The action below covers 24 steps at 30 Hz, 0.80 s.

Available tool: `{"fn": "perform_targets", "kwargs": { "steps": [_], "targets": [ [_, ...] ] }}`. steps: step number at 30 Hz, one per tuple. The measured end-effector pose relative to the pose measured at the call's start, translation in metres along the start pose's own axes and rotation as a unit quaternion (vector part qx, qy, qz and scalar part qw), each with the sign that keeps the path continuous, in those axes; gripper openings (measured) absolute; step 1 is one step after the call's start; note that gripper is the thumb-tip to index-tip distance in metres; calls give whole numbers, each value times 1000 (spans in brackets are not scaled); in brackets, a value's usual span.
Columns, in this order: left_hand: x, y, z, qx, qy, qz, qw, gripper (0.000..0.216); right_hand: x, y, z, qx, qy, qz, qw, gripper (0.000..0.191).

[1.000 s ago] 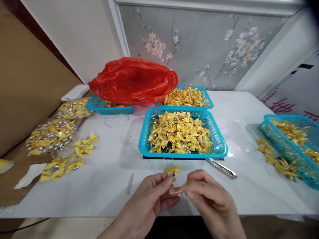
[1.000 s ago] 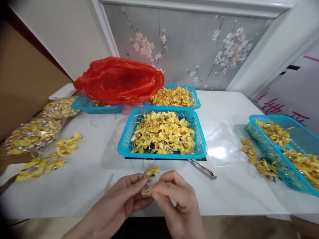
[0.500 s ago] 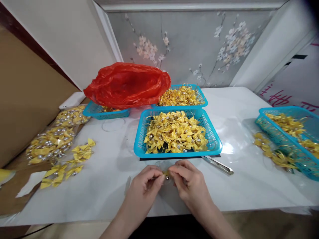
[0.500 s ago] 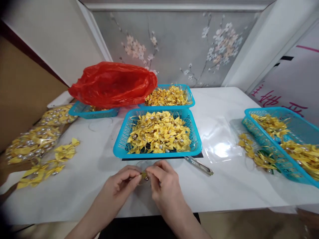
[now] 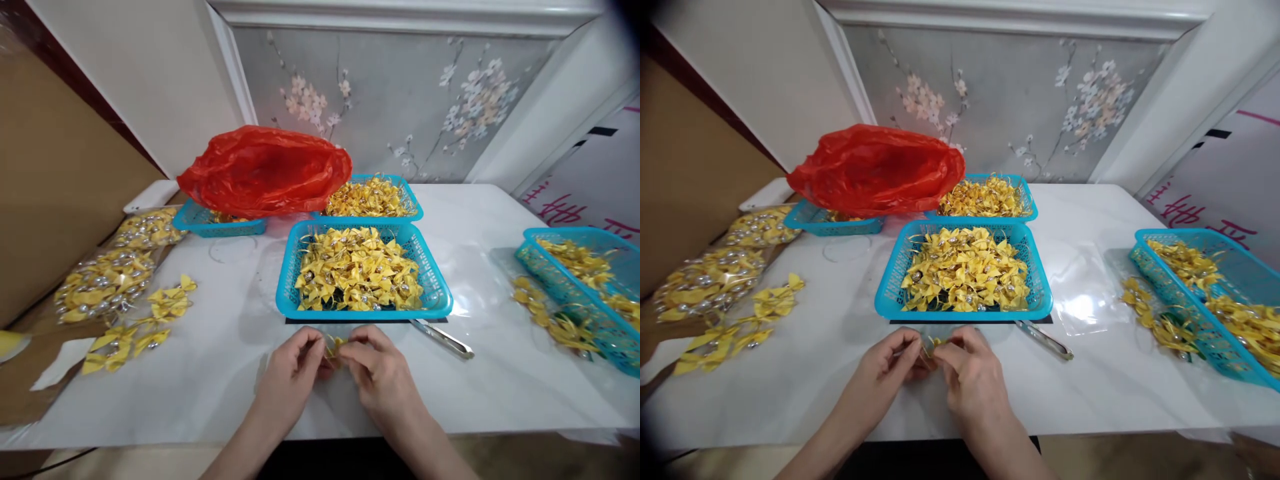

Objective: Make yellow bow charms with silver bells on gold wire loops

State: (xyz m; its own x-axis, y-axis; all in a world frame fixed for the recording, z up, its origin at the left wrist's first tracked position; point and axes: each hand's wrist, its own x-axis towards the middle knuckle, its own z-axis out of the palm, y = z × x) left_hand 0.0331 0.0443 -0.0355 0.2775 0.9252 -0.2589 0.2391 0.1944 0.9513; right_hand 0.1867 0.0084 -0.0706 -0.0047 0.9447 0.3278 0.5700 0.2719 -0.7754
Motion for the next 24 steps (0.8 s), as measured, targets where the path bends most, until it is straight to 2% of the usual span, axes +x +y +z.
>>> {"fn": "perform_targets", "kwargs": {
  "steps": [7, 14, 24],
  "targets": [
    [1, -1, -3, 27, -24, 5, 999, 21, -1, -4, 10, -25, 13, 23, 999, 24],
    [1, -5, 0, 8, -6, -4, 1000, 23, -5, 2, 10, -59, 15, 4, 998, 31],
    [5, -7, 0, 31, -24, 7, 999, 19, -3, -3, 14, 34, 1, 29, 999, 24]
  ]
}}
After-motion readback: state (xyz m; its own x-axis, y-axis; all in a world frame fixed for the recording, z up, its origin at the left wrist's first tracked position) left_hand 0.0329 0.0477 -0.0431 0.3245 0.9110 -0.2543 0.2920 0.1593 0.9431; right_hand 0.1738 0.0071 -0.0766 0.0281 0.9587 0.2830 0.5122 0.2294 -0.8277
